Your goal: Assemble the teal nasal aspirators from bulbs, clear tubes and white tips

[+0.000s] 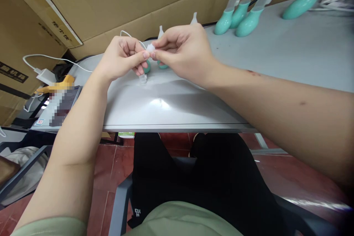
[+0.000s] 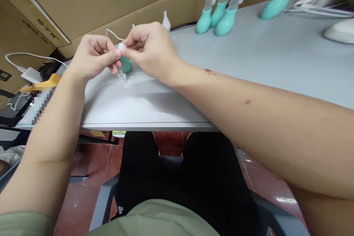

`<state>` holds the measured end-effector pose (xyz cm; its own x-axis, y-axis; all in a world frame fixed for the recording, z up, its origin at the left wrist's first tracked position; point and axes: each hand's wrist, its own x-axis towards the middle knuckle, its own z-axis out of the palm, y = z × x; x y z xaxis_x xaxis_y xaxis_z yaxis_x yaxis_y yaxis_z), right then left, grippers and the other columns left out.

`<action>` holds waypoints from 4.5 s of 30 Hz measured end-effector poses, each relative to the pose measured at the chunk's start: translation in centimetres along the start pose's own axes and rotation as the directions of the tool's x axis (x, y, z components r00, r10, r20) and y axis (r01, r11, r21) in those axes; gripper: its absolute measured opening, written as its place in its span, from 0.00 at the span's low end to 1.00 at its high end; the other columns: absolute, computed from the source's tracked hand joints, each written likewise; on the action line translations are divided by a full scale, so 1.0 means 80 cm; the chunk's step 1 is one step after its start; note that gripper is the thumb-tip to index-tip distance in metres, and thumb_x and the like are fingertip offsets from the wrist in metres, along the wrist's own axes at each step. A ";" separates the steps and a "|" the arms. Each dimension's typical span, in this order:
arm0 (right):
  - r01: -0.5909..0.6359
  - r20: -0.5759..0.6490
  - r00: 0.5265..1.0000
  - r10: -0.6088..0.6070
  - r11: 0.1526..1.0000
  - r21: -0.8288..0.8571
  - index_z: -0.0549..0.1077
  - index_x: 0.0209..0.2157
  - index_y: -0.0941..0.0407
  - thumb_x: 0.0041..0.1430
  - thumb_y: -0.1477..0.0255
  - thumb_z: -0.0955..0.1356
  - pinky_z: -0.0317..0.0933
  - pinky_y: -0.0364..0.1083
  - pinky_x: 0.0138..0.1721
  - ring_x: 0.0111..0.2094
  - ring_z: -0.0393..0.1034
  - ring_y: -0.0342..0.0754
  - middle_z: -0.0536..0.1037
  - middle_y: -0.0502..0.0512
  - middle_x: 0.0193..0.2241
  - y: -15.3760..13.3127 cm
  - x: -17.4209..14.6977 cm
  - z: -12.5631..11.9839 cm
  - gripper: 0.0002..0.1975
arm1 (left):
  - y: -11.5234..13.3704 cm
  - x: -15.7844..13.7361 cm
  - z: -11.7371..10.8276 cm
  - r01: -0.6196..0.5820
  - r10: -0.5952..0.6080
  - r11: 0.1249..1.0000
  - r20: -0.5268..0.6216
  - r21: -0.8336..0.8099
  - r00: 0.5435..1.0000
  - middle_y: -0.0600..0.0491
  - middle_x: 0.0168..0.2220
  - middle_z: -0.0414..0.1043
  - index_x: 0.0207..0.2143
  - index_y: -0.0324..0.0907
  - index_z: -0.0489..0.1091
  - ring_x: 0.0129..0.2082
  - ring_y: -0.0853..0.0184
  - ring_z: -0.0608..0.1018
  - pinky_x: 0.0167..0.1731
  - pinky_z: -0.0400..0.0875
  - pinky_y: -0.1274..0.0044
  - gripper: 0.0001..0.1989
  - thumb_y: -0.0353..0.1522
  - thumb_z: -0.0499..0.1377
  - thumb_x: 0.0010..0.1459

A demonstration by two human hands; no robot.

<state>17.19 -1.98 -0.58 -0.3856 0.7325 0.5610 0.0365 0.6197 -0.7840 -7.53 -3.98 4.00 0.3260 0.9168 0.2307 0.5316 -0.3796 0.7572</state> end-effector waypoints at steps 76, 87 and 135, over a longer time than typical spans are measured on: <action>-0.168 0.177 0.976 0.128 0.958 0.233 0.77 0.37 0.45 0.49 0.54 0.96 0.87 0.58 0.58 0.48 0.90 0.58 0.90 0.49 0.37 -0.013 0.001 -0.013 0.32 | -0.012 0.002 -0.010 -0.014 0.020 0.995 0.058 -0.101 0.998 0.54 0.30 0.85 0.32 0.44 0.76 0.29 0.61 0.93 0.32 0.94 0.73 0.33 0.53 0.90 0.65; -0.249 0.220 0.959 0.177 0.898 0.362 0.79 0.39 0.46 0.49 0.60 0.95 0.87 0.57 0.59 0.49 0.91 0.56 0.91 0.48 0.38 -0.014 -0.001 -0.010 0.29 | 0.002 -0.004 -0.008 -0.050 0.066 0.978 0.075 -0.201 0.995 0.56 0.30 0.86 0.31 0.43 0.80 0.27 0.63 0.91 0.30 0.93 0.74 0.31 0.50 0.94 0.54; -0.058 0.449 0.867 0.216 0.938 -0.341 0.88 0.31 0.52 0.59 0.94 0.77 0.73 0.49 0.43 0.32 0.80 0.49 0.85 0.45 0.26 -0.018 -0.006 0.010 0.20 | 0.028 -0.010 -0.026 -0.043 -0.148 0.929 0.474 0.368 0.868 0.56 0.27 0.86 0.36 0.46 0.92 0.24 0.65 0.80 0.26 0.72 0.74 0.04 0.30 0.76 0.57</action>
<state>16.63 -3.46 0.06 -0.7401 0.6427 0.1980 0.3705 0.6354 -0.6775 -8.24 -5.34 6.81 0.5753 0.7927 -0.2015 0.7675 -0.4380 0.4681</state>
